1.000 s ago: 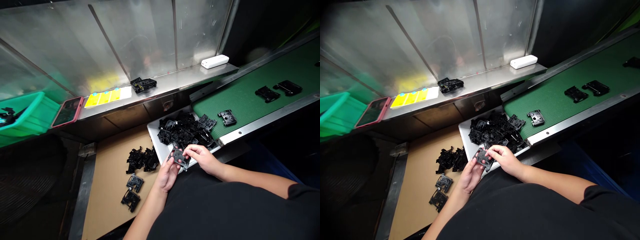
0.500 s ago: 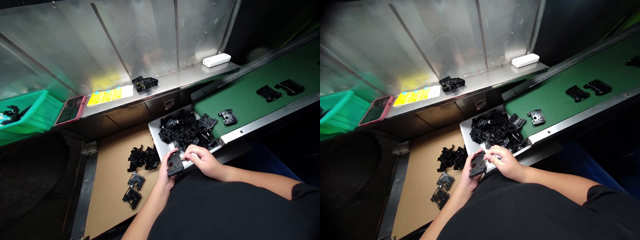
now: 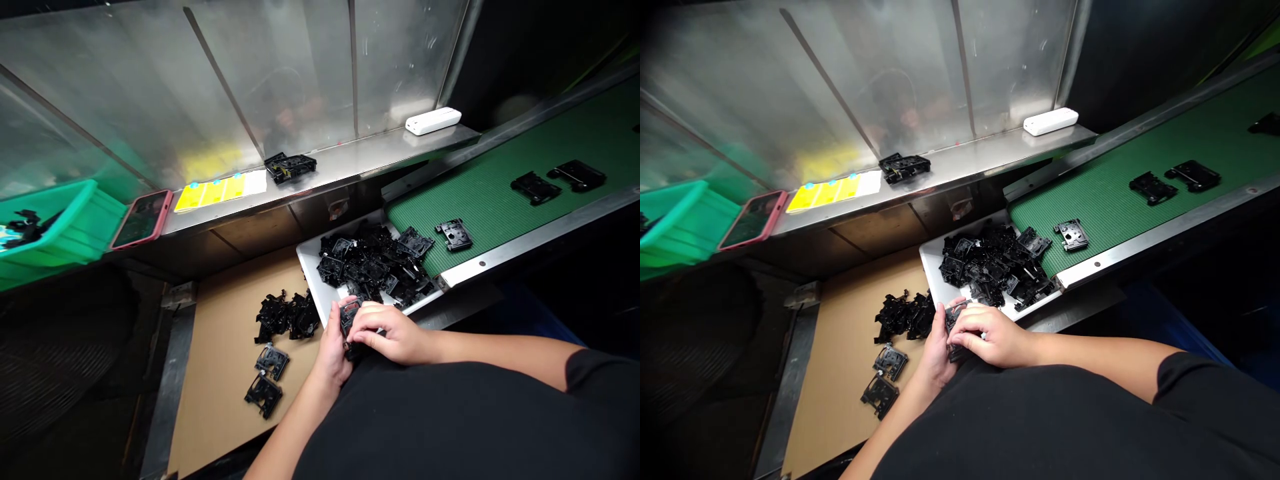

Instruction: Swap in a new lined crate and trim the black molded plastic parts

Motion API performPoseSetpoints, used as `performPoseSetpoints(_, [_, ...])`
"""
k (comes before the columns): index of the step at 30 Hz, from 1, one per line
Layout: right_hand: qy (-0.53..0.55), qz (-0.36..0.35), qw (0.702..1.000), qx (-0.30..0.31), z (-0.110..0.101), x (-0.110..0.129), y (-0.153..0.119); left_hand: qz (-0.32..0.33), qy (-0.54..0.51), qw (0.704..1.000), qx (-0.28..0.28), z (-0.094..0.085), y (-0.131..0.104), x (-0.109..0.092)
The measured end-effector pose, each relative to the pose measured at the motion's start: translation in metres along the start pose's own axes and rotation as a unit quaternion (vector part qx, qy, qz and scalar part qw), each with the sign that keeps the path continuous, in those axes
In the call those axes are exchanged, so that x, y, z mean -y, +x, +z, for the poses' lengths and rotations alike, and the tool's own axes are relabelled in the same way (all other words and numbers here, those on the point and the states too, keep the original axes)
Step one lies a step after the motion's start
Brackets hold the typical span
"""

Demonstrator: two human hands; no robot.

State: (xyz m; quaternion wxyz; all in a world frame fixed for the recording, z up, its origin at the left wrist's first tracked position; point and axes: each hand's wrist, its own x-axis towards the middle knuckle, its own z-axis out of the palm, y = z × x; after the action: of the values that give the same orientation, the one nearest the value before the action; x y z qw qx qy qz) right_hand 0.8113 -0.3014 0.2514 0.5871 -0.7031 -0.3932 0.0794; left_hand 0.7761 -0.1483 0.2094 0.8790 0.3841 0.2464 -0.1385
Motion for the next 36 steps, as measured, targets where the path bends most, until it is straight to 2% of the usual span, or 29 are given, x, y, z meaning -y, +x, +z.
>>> performPoseSetpoints(3, [-0.012,0.006,1.000,0.007,0.0007,-0.0004,0.0004,-0.018,-0.017,1.000,-0.012,0.0016,0.0017,0.0005])
performPoseSetpoints(9, [-0.010,0.026,0.999,0.016,0.0008,-0.0013,0.0013,-0.009,-0.028,0.999,-0.018,0.0028,0.0060,0.0030])
performPoseSetpoints(15, [0.015,0.070,0.997,-0.019,0.0005,-0.0005,0.0020,-0.046,-0.066,0.996,-0.031,0.0053,0.0039,0.0002])
performPoseSetpoints(23, [-0.003,0.039,0.999,0.023,0.0015,-0.0016,0.0050,-0.036,-0.069,0.997,-0.021,0.0044,0.0038,0.0006])
performPoseSetpoints(36, [-0.032,0.036,0.998,0.030,0.0028,-0.0045,0.0054,-0.028,-0.048,0.998,-0.034,0.0047,0.0055,0.0021])
